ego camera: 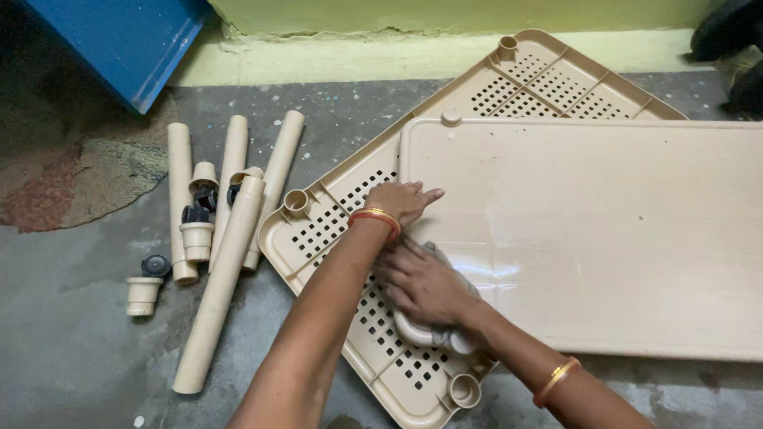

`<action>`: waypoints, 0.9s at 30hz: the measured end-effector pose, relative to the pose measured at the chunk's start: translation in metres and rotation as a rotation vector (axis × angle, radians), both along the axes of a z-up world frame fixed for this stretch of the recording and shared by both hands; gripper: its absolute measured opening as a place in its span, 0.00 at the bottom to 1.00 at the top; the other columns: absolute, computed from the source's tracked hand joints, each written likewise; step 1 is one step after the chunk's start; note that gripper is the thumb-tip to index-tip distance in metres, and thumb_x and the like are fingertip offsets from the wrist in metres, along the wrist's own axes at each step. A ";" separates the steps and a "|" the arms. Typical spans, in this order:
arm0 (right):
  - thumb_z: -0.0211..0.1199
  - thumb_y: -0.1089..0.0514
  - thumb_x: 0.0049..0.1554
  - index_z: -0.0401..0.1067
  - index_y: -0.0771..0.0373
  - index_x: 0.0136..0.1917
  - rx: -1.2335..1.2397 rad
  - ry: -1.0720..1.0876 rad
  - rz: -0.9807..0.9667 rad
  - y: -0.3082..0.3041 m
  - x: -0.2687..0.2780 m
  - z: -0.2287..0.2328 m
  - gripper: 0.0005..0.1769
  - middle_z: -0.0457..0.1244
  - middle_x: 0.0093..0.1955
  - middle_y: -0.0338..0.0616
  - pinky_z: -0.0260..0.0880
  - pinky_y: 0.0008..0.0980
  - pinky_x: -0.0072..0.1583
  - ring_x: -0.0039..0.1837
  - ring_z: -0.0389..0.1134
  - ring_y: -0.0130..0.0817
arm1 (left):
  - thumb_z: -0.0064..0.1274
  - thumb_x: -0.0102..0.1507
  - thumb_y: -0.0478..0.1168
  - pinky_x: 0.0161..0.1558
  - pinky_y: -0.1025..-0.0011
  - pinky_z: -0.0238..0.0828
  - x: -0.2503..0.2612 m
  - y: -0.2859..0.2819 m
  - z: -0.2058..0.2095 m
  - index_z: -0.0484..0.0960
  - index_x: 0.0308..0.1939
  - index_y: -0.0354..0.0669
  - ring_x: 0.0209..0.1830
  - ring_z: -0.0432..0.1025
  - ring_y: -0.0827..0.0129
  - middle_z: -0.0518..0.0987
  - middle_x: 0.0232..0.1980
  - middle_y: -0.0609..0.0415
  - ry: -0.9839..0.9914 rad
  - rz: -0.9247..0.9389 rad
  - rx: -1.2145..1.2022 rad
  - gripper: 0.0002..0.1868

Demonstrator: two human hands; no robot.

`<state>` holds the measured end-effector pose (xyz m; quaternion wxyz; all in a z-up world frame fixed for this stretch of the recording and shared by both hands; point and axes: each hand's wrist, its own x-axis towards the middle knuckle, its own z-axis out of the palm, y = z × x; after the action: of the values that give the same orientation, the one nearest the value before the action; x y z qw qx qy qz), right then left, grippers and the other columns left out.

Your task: The person disassembles a beige plastic table by removing its legs and then wipes the underside of the tabletop with a cloth. The legs and wheels are placed on the floor beside the tabletop.

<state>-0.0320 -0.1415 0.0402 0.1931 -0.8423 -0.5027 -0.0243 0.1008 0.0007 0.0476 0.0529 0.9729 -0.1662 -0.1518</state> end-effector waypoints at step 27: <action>0.55 0.43 0.61 0.73 0.51 0.66 0.085 -0.232 -0.483 -0.173 -0.074 -0.032 0.24 0.61 0.73 0.38 0.57 0.51 0.72 0.74 0.61 0.36 | 0.45 0.65 0.67 0.70 0.56 0.60 -0.017 -0.031 -0.044 0.51 0.80 0.50 0.83 0.39 0.74 0.41 0.85 0.62 -0.132 0.022 0.182 0.46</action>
<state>-0.1064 -0.3150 0.0086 0.1580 -0.9205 -0.3043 -0.1872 0.0835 -0.0306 0.0038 -0.0449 0.9834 -0.1442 -0.1011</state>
